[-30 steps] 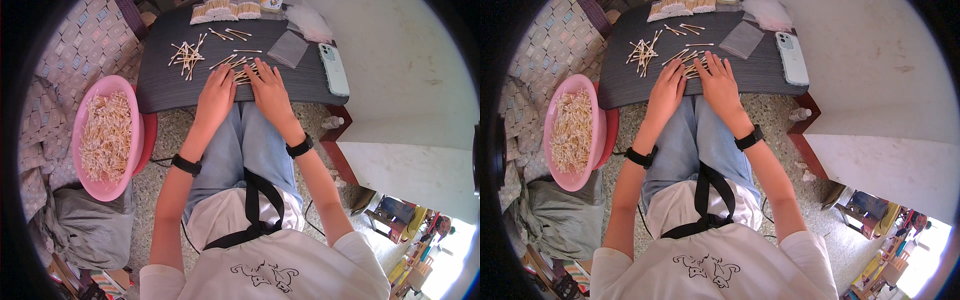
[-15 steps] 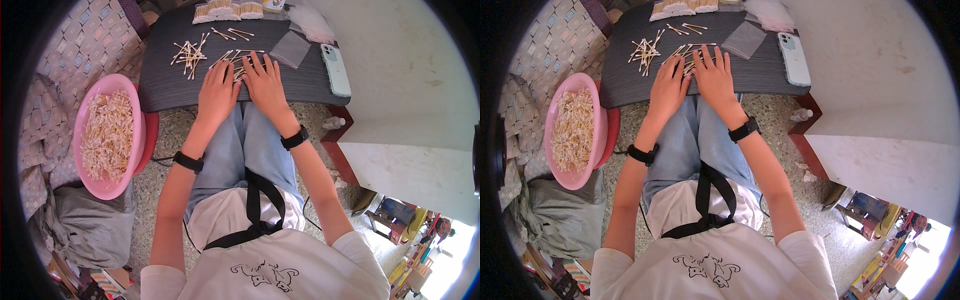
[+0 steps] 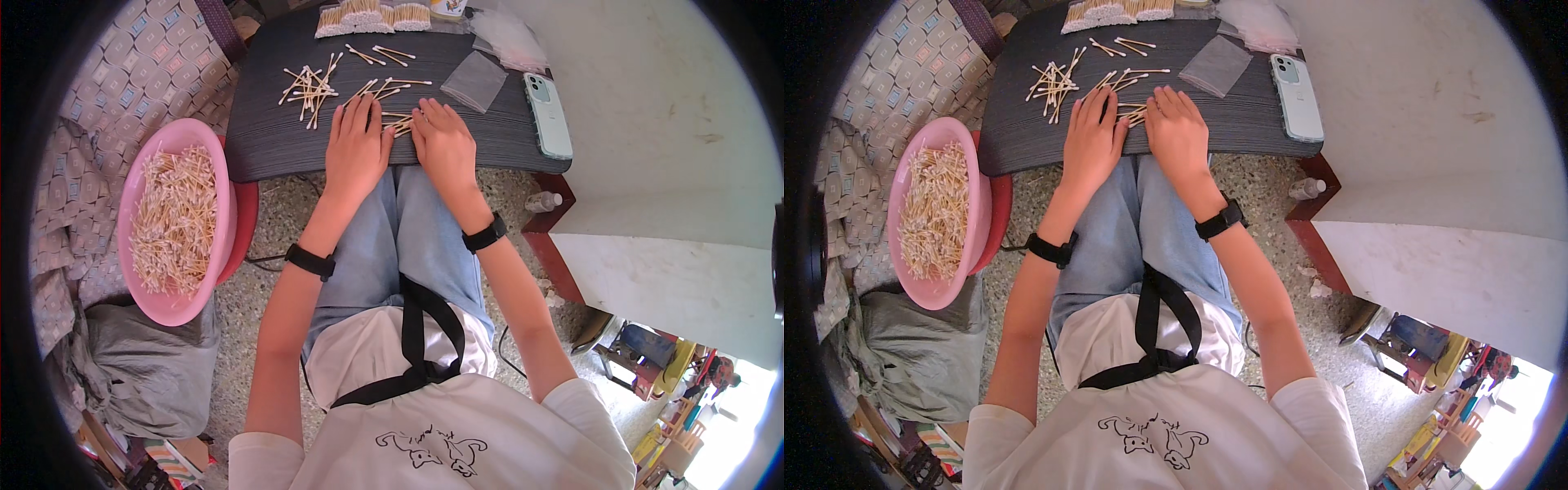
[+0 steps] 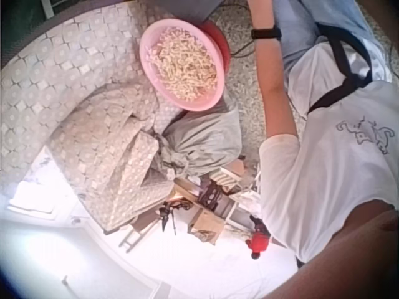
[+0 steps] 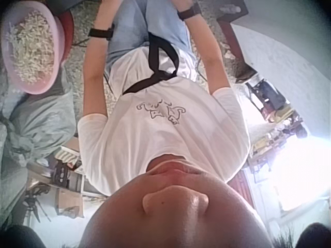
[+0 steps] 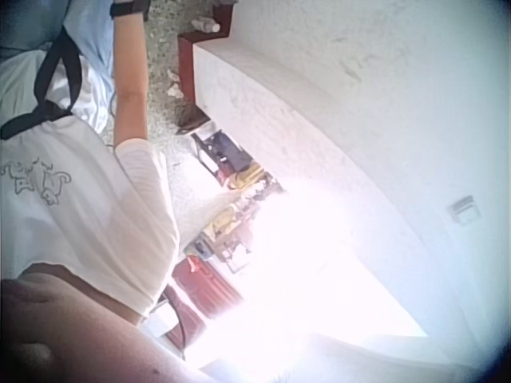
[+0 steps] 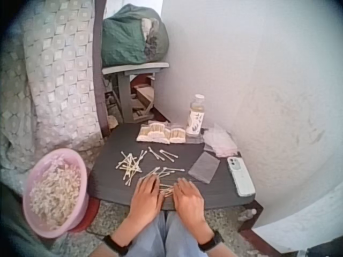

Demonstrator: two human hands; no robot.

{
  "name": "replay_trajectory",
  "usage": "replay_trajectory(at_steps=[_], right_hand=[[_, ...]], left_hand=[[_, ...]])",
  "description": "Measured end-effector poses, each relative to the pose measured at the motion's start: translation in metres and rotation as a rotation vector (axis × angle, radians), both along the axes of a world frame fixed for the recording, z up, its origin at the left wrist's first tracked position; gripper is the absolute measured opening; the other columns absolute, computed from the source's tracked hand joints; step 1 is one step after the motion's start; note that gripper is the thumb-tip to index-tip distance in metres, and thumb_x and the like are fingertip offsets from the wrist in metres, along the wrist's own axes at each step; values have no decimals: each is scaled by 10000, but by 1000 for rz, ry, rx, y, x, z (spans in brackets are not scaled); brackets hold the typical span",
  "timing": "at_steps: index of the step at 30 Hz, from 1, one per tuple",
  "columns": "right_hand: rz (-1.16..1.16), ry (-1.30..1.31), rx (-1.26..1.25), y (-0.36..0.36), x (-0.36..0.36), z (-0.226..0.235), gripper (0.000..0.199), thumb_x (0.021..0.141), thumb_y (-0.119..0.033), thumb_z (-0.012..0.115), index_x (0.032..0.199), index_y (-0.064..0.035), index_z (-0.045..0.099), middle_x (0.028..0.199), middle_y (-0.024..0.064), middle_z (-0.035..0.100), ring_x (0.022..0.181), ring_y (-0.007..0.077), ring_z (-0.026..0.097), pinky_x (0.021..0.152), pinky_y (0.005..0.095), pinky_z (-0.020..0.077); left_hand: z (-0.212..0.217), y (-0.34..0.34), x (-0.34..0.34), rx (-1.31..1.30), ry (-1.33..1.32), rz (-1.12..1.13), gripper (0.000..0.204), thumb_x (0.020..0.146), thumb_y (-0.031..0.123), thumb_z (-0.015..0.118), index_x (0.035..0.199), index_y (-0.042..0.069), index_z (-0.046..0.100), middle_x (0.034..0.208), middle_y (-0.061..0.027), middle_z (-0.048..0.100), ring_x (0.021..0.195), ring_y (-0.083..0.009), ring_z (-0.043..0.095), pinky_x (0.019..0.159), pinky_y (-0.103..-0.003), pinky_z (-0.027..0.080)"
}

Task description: The person picks up cotton swabs by hand, aligns them, and places them into a small plastic bag.

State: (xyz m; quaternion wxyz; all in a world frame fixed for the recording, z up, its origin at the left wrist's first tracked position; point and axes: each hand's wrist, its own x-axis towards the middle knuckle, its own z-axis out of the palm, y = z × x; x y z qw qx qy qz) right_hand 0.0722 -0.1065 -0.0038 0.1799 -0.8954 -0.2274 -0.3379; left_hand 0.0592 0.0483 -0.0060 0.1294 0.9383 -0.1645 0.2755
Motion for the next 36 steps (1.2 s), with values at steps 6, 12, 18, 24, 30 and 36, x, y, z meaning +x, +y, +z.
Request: replay_trajectory(at_steps=[6,12,18,24,30,36], right_hand=[[11,152,105,-3,-8,3,203,818,-124,618,966,-2,685,1088,141,655,1067,270,600,955,399,445],[113,184,45,-7,-5,9,424,853,-233,614,1237,-61,563,1351,170,469,1270,332,411,1040,451,348],[139,116,-107,4,19,-7,550,904,-329,515,1358,-31,423,1402,212,394,1337,349,329,1090,485,266],[43,29,-194,15,39,-12,482,902,-251,461,1314,-1,468,1364,203,446,1296,348,380,1080,475,277],[192,126,-25,14,33,-8,412,883,-217,512,1238,-8,521,1280,134,526,1223,296,448,1056,469,307],[163,95,-52,0,17,3,370,859,-111,555,1215,-13,528,1194,117,559,1143,288,501,1041,435,341]], left_hand=[[0,4,1,-31,22,-29,404,903,247,530,1197,-30,541,1296,-160,485,1254,-301,422,1071,-460,302],[1,11,10,-201,-13,113,653,849,404,632,1352,46,420,1376,-256,391,1269,-452,361,1054,-503,292],[-9,5,31,-100,39,12,554,927,382,507,1344,27,419,1343,-238,444,1272,-394,393,1073,-484,282],[-3,7,34,-190,123,-126,421,946,290,466,1297,58,468,1292,-161,513,1257,-310,441,1070,-453,307],[-3,16,35,-326,171,-214,391,937,247,481,1289,77,479,1259,-153,534,1219,-294,479,1069,-437,316],[1,4,25,-116,51,-211,419,940,245,492,1302,36,458,1323,-163,480,1234,-326,457,1073,-443,314]])
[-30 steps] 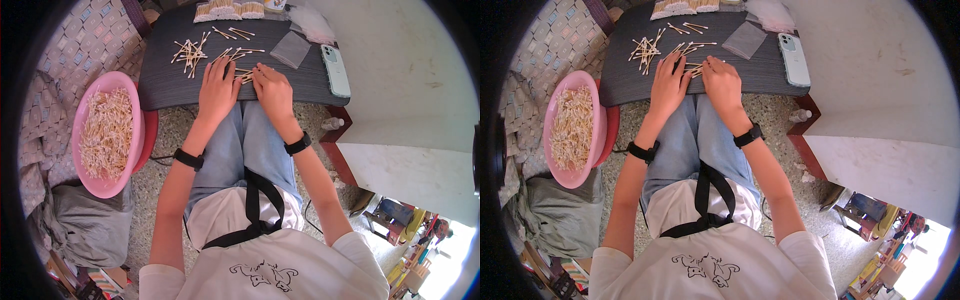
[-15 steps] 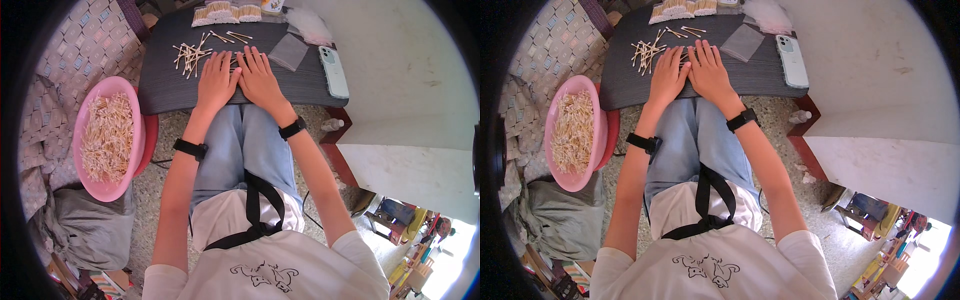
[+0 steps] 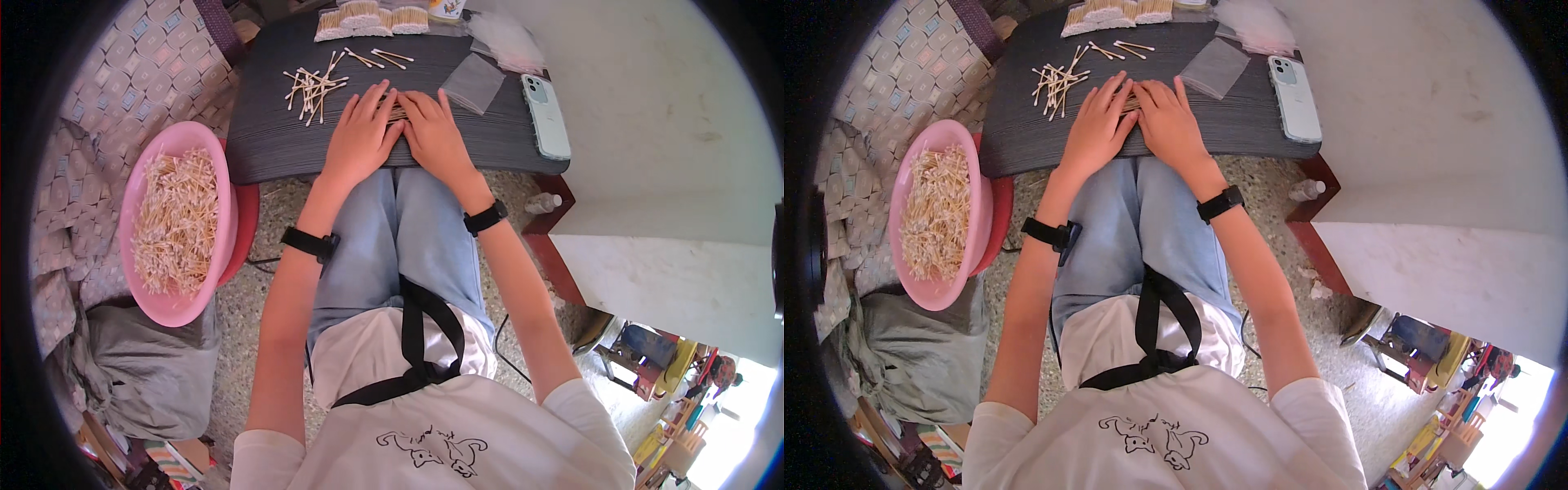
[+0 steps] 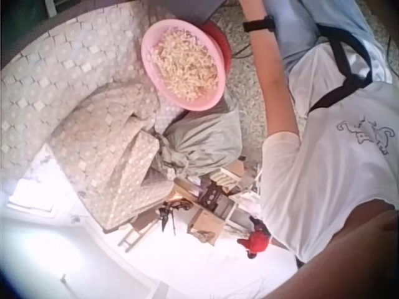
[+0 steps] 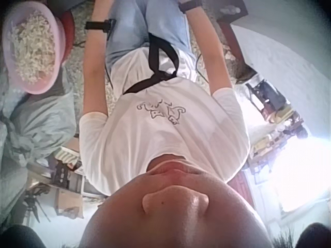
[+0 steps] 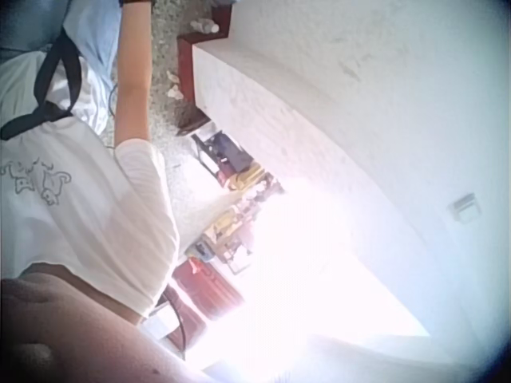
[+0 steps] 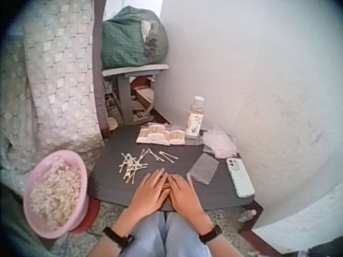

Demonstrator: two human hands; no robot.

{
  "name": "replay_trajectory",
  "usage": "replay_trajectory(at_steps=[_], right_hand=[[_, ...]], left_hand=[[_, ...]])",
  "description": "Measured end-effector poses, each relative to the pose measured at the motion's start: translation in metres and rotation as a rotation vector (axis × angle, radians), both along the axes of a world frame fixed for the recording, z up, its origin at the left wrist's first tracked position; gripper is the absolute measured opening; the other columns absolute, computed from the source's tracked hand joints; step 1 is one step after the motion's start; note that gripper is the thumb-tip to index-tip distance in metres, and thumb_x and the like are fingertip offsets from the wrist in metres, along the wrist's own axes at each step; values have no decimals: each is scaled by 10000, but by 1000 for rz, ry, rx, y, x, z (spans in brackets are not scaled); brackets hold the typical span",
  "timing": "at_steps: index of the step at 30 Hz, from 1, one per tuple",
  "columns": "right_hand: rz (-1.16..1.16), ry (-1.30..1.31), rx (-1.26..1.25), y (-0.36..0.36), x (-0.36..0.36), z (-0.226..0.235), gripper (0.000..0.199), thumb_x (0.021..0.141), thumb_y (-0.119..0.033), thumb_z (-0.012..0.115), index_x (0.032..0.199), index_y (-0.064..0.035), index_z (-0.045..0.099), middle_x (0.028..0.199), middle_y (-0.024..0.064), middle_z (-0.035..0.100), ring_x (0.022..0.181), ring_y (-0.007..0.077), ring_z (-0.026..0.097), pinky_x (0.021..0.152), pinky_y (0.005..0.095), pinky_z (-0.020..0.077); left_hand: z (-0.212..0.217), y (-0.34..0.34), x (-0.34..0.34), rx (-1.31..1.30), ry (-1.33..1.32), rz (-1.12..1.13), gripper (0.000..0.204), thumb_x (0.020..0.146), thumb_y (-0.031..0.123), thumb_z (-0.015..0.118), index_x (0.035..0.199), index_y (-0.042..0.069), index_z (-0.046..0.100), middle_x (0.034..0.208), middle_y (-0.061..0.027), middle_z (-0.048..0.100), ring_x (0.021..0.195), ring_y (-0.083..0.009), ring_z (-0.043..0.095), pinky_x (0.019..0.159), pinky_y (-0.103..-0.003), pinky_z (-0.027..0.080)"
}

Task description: The person picks up cotton swabs by hand, aligns them, and places them into a small plastic bag.

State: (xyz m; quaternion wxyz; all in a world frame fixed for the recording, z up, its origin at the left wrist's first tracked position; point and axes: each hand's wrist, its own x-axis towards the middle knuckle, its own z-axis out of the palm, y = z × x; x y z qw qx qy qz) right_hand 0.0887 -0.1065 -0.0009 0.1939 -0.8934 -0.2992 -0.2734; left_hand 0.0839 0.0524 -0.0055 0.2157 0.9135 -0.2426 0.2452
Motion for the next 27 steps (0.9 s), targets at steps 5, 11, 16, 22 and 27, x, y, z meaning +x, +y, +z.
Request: replay_trajectory(at_steps=[5,11,16,22,27], right_hand=[[155,287,314,-3,6,4,385,843,20,511,1227,-8,518,1136,159,582,1072,333,542,993,412,408],[220,472,574,6,13,9,408,818,87,447,1215,17,504,1052,217,609,1028,368,573,894,407,450],[185,429,633,6,17,5,426,821,84,425,1234,6,494,1095,212,602,1014,361,591,882,393,462],[197,390,516,7,2,6,441,837,62,428,1272,1,473,1197,220,571,1100,379,559,923,387,450],[160,467,467,-4,-12,3,450,862,37,446,1311,16,439,1280,226,515,1170,380,509,970,403,421]], left_hand=[[-4,4,4,52,3,-19,403,929,191,501,1292,21,457,1328,-153,473,1223,-317,466,1057,-428,341],[5,4,3,-249,243,-137,394,895,68,524,1280,22,454,1281,-152,502,1159,-325,510,945,-390,447],[6,3,3,-329,300,-176,391,894,100,534,1267,2,466,1294,-153,501,1192,-319,491,983,-395,427],[-1,2,2,131,10,-79,481,911,211,522,1304,-54,442,1373,-188,443,1292,-294,408,1092,-414,305],[-6,-10,-6,193,80,-56,497,941,209,462,1354,-56,383,1431,-194,371,1353,-303,322,1123,-409,254]])
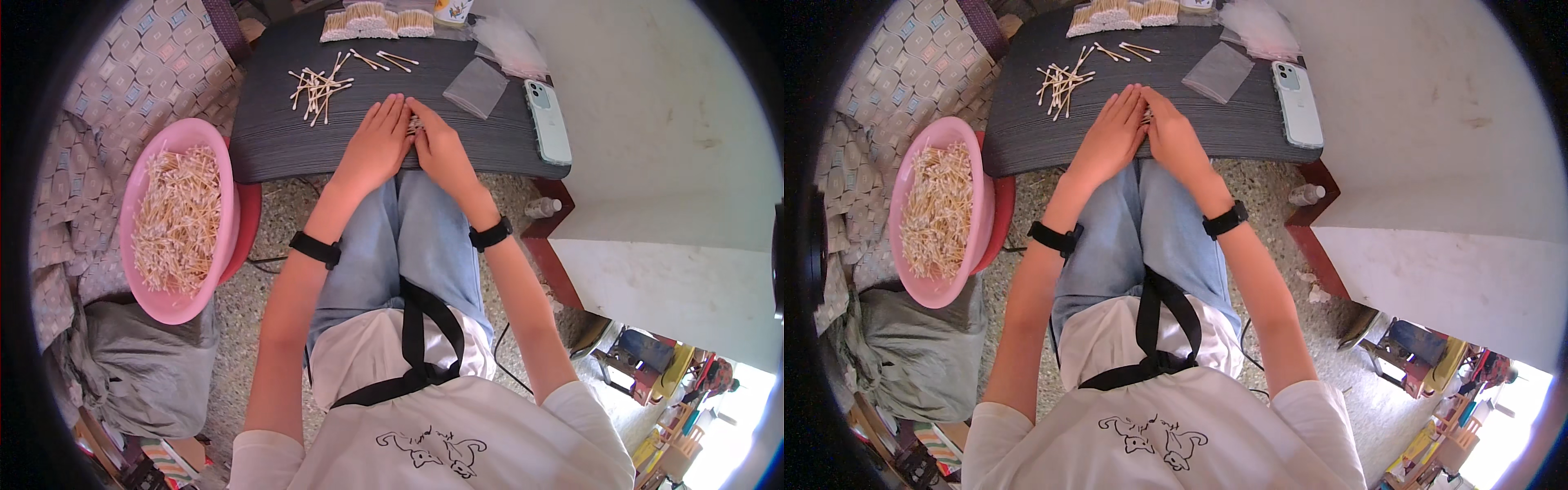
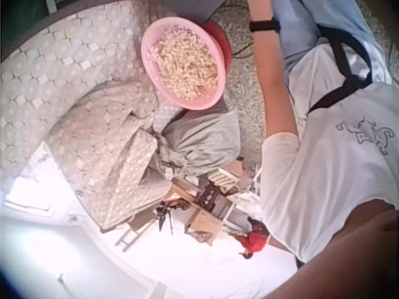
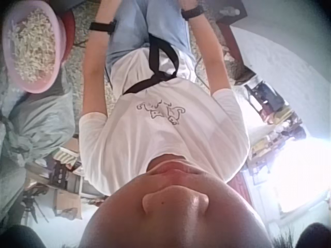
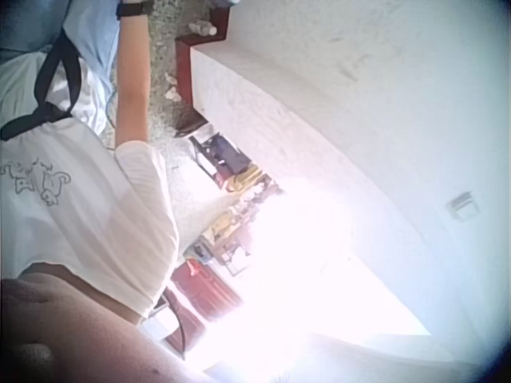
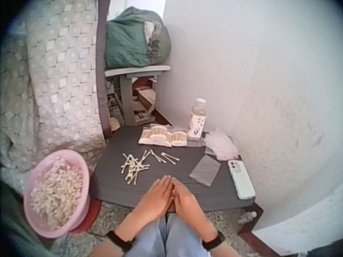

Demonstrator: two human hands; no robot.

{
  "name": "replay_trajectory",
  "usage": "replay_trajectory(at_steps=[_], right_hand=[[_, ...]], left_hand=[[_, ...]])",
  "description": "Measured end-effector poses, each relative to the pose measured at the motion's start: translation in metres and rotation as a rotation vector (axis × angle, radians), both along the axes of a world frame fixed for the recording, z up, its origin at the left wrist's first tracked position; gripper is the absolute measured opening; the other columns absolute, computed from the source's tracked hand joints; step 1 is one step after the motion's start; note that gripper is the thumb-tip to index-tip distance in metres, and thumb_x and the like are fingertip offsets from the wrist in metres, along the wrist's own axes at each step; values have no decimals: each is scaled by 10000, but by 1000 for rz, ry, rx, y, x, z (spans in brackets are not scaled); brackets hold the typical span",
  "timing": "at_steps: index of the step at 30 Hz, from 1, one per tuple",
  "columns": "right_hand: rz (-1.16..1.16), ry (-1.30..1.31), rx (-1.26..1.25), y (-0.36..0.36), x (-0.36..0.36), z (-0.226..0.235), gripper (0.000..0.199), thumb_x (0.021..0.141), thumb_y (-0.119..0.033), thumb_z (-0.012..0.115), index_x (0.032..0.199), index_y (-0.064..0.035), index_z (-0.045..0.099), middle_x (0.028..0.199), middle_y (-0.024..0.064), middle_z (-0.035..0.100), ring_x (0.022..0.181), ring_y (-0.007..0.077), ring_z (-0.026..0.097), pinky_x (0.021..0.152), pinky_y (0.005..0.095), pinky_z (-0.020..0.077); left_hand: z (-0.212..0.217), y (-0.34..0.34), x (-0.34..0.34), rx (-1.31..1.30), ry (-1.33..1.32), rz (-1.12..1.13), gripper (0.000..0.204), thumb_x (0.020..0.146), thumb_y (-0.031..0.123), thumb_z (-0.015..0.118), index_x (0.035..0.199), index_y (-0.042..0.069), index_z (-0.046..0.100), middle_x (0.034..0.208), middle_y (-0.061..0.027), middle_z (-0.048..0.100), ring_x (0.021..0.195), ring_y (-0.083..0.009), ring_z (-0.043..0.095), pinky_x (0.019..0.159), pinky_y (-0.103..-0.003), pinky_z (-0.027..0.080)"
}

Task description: The person picks up cotton swabs by hand, aligns them, and places them into a small plastic bag.

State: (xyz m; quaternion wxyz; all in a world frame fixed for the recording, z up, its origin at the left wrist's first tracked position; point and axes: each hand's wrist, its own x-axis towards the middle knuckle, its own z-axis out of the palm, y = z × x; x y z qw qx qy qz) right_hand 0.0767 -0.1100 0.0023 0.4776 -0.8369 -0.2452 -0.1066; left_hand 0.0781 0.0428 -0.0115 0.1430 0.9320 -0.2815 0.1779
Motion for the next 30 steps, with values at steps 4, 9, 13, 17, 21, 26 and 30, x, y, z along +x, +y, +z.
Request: replay_trajectory(at_steps=[4,9,13,17,21,26,30], right_hand=[[-72,-275,-295,-2,-14,-8,454,898,-21,461,1346,27,408,1362,206,449,1258,349,437,1043,418,355],[-92,-283,-460,-12,-34,-7,467,910,-65,465,1364,18,396,1396,185,425,1299,325,400,1074,428,319],[-108,-289,-551,-17,-43,-5,512,864,-82,516,1355,13,411,1391,163,442,1293,287,420,1082,412,319],[-168,-299,-569,-9,-39,-5,524,855,-76,513,1361,8,408,1396,158,439,1300,281,414,1084,407,316],[-204,-305,-574,0,-27,-5,523,858,-37,497,1370,0,398,1410,152,420,1308,299,397,1081,426,315],[-260,-302,-557,0,-24,-13,500,863,-84,497,1349,6,424,1402,157,433,1310,282,401,1098,423,290],[-207,-282,-563,-6,-35,-10,489,859,-69,500,1337,8,435,1408,159,424,1311,290,398,1098,420,294]], left_hand=[[4,0,-3,32,-5,11,501,941,209,444,1363,-52,374,1450,-185,347,1371,-296,293,1131,-412,233],[4,-7,-23,66,-22,73,545,919,249,465,1373,-38,371,1458,-184,336,1369,-305,296,1126,-427,227],[5,-13,-35,45,-24,92,552,918,259,466,1374,-37,369,1455,-183,340,1364,-316,298,1124,-431,227],[3,-9,-23,62,-37,84,554,926,283,460,1384,-14,367,1453,-167,349,1364,-317,297,1125,-426,227],[1,-1,-1,49,-36,52,537,940,290,441,1398,20,364,1466,-141,341,1371,-315,285,1128,-421,220],[3,-5,-10,67,-49,84,537,944,285,435,1404,19,355,1470,-141,334,1377,-317,274,1128,-437,211],[5,-12,-31,43,-41,144,563,930,289,461,1394,-13,357,1462,-171,333,1377,-322,271,1124,-457,208]])
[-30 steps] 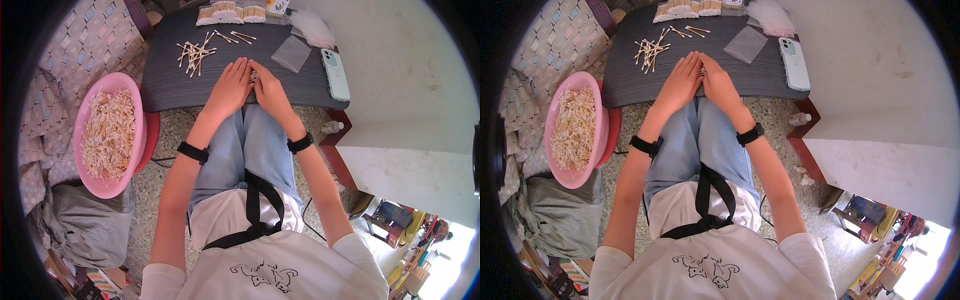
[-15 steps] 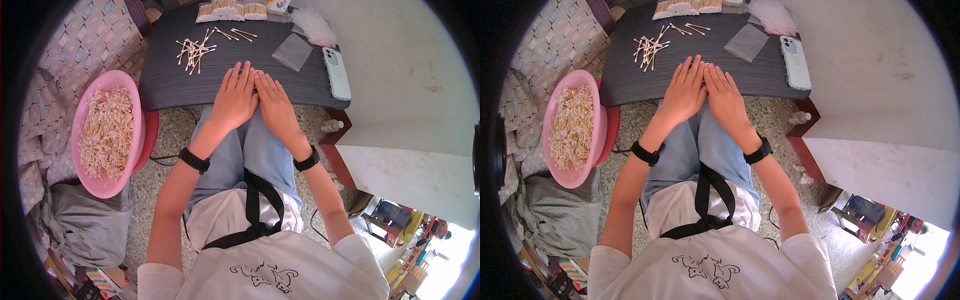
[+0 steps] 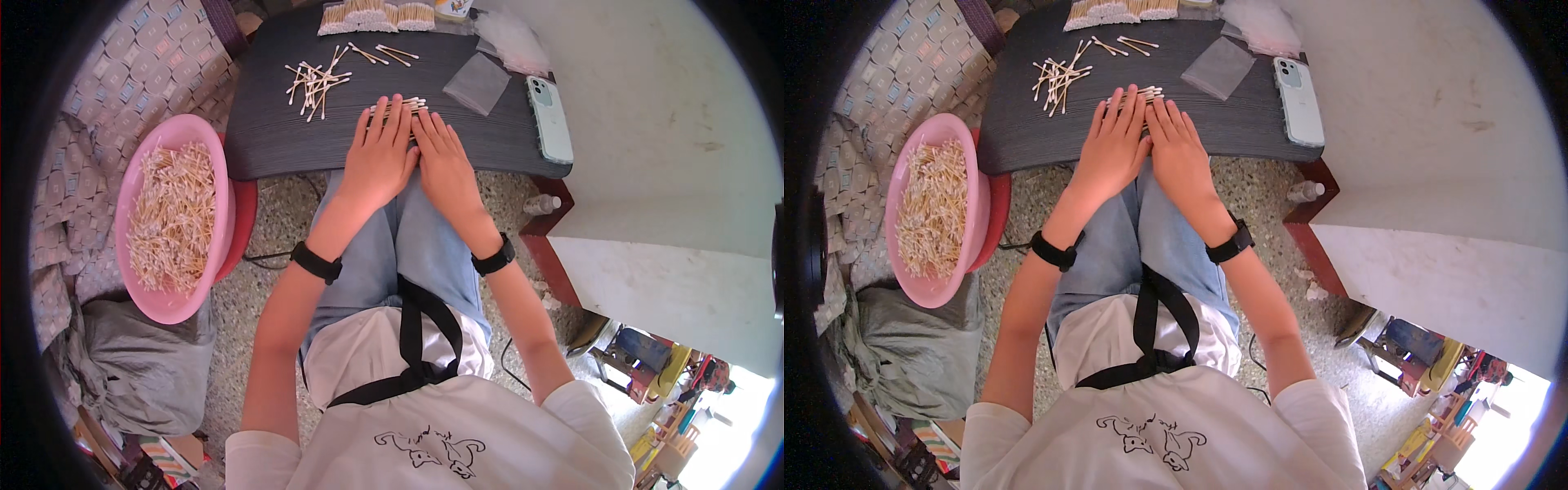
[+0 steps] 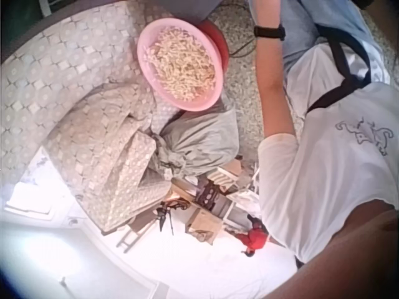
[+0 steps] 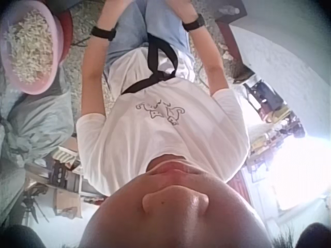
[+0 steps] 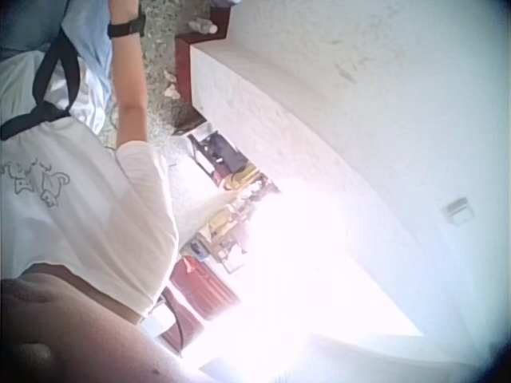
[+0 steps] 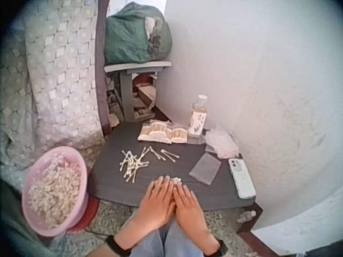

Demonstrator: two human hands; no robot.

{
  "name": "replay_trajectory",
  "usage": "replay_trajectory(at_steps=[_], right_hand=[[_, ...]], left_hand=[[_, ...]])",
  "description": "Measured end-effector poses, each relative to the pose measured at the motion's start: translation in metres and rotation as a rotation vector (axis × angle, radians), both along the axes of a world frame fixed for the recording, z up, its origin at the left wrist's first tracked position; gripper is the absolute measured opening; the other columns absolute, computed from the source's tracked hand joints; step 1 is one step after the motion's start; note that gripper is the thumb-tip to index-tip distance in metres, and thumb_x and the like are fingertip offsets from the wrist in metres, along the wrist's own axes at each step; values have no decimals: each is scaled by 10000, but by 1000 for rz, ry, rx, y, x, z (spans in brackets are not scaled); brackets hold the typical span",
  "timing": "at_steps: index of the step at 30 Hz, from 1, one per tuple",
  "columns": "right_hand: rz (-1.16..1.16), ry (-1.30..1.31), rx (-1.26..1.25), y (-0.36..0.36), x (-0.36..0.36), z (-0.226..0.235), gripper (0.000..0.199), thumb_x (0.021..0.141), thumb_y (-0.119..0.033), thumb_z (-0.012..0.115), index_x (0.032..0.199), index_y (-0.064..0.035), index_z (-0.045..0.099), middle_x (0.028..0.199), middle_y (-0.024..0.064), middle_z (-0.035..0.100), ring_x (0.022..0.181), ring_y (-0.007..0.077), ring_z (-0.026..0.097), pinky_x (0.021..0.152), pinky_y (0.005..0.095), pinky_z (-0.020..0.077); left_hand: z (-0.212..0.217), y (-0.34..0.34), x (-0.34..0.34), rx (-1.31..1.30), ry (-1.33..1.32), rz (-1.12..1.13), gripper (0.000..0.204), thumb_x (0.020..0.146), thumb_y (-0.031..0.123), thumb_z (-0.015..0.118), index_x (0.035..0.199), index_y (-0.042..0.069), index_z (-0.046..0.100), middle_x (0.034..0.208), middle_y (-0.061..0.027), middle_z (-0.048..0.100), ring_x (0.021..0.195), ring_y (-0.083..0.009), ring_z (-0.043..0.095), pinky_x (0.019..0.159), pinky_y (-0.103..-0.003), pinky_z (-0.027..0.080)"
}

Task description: The person picks up cotton swabs by hand, aligns them, and places them into a small plastic bag.

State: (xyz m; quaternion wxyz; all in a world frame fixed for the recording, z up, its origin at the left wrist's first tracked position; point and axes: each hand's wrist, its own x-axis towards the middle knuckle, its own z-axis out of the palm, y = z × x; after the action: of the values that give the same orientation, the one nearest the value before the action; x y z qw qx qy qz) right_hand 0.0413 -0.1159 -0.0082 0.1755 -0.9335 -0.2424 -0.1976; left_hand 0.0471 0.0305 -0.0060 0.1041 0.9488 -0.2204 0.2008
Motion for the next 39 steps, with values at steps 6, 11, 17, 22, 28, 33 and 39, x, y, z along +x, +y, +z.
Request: replay_trajectory(at_steps=[6,11,17,22,28,33,39], right_hand=[[92,160,277,-7,-3,12,546,828,25,491,1361,36,370,1396,217,408,1307,346,382,1091,446,300],[101,120,292,-3,4,10,559,823,40,481,1365,54,346,1402,248,378,1303,373,377,1086,454,304],[105,45,186,-7,2,3,508,870,-29,493,1362,20,379,1399,206,407,1306,351,383,1084,442,310],[73,23,15,-9,-8,4,457,893,-93,506,1332,12,432,1402,168,421,1297,320,399,1085,428,310],[26,-39,31,3,-1,12,455,878,-84,517,1321,-1,454,1372,150,457,1286,310,414,1084,422,312],[69,-36,38,-1,9,7,428,840,-54,541,1263,5,510,1337,143,493,1271,303,432,1075,418,331],[85,-46,147,-2,1,7,364,804,-13,558,1167,22,578,1253,140,563,1185,292,519,1026,395,402]], left_hand=[[1,-4,-5,-1,4,-17,565,924,293,470,1382,-24,374,1460,-178,334,1370,-326,281,1121,-457,213],[1,2,10,8,-3,-91,575,930,307,466,1392,-16,360,1474,-171,314,1382,-321,260,1128,-441,206],[4,13,5,-61,15,-68,616,927,319,492,1403,-33,320,1487,-206,267,1384,-333,254,1131,-440,206],[6,21,-16,28,94,-33,642,922,330,509,1399,-51,310,1481,-241,249,1387,-337,249,1130,-444,203],[8,20,-13,23,74,-64,665,913,373,511,1394,-46,325,1492,-199,258,1392,-313,245,1127,-432,214],[9,23,-17,54,90,-105,653,908,375,514,1391,-28,341,1493,-161,284,1396,-261,252,1129,-425,212],[11,24,-22,24,110,-101,629,900,358,530,1381,-10,359,1489,-140,300,1391,-255,263,1128,-426,216]])
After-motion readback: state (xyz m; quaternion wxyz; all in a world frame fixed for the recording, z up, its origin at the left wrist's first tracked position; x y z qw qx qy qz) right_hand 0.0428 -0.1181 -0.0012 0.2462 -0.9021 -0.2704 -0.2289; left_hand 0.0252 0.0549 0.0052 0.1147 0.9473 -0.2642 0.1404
